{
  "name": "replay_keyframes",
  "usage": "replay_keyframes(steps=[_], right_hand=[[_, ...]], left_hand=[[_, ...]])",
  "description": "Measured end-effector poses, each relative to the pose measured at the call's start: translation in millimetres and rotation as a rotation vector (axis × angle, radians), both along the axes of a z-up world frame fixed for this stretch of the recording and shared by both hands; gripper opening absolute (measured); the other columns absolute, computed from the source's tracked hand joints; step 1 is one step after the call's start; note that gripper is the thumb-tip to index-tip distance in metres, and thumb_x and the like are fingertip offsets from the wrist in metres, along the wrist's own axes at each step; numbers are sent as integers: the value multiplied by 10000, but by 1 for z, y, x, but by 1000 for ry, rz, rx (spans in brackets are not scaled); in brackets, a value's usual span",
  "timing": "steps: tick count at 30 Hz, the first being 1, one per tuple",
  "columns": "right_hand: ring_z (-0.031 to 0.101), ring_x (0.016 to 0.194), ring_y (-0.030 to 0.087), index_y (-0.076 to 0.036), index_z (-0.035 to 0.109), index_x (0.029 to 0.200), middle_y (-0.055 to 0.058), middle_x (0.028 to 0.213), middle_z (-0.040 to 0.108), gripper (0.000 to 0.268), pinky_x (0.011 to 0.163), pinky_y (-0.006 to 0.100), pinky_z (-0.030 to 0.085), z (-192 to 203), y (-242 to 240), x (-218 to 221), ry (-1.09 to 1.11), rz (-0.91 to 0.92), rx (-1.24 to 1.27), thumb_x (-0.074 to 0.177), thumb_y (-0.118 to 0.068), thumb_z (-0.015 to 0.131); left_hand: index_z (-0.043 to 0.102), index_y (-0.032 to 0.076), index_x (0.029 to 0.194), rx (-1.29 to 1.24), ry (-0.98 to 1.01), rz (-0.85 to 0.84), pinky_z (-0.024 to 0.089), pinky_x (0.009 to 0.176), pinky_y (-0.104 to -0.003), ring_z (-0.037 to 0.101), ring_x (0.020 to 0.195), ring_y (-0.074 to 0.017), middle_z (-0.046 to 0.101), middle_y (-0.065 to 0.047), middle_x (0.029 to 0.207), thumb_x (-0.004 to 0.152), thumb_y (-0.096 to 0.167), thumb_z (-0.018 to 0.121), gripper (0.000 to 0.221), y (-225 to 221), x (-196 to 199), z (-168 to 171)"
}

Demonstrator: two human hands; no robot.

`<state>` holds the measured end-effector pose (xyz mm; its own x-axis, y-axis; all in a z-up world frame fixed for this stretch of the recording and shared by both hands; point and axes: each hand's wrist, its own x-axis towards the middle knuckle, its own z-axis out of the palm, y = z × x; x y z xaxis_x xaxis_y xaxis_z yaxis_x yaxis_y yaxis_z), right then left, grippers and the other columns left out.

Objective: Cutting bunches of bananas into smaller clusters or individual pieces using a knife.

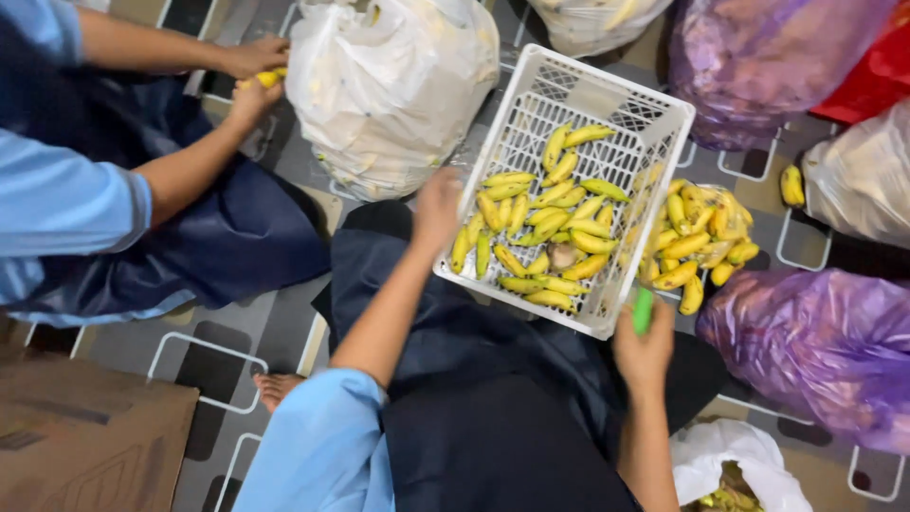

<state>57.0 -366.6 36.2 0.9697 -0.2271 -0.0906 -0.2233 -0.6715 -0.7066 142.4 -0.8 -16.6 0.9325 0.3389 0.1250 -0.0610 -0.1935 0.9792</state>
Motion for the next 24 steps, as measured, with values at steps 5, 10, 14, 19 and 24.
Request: replay_keyframes(steps=[5,10,14,19,24], right_hand=[[507,809,331,-23,460,1025,152,879,510,300,777,445,385,-1,-63,-49,-139,-218,-163,921,-264,605],[565,778,382,-86,506,1044,183,819,557,312,713,449,427,-53,-88,-72,-65,-467,-222,914,-318,670],[653,835,434,-196,505,1140,218,807,650,387,715,496,507,-72,-76,-73,172,-596,-260,894,-447,667],[649,816,451,-150,504,1125,244,789,641,358,717,500,505,-59,-72,-68,178,-592,-190,908,-393,650],[643,825,451,-163,502,1115,244,776,638,351,728,504,501,-49,-73,-62,176,-609,-138,917,-415,647]], left_hand=[[537,-23,1151,545,818,5,478,909,-454,584,1078,-430,599,-266,1149,781,98,534,389,58,40,-117],[266,-30,1397,724,1115,-205,254,1054,-636,380,1280,-484,352,-330,1380,871,243,509,640,35,60,-117],[233,-54,1396,756,1062,-138,205,1059,-642,296,1269,-588,252,-442,1352,881,377,573,753,37,61,-172],[275,34,1385,567,868,-125,301,1017,-606,373,1189,-552,349,-368,1273,832,223,636,687,35,35,-77],[401,-4,1347,712,567,-73,324,995,-513,477,1130,-461,522,-300,1154,843,-44,520,519,14,2,31]])
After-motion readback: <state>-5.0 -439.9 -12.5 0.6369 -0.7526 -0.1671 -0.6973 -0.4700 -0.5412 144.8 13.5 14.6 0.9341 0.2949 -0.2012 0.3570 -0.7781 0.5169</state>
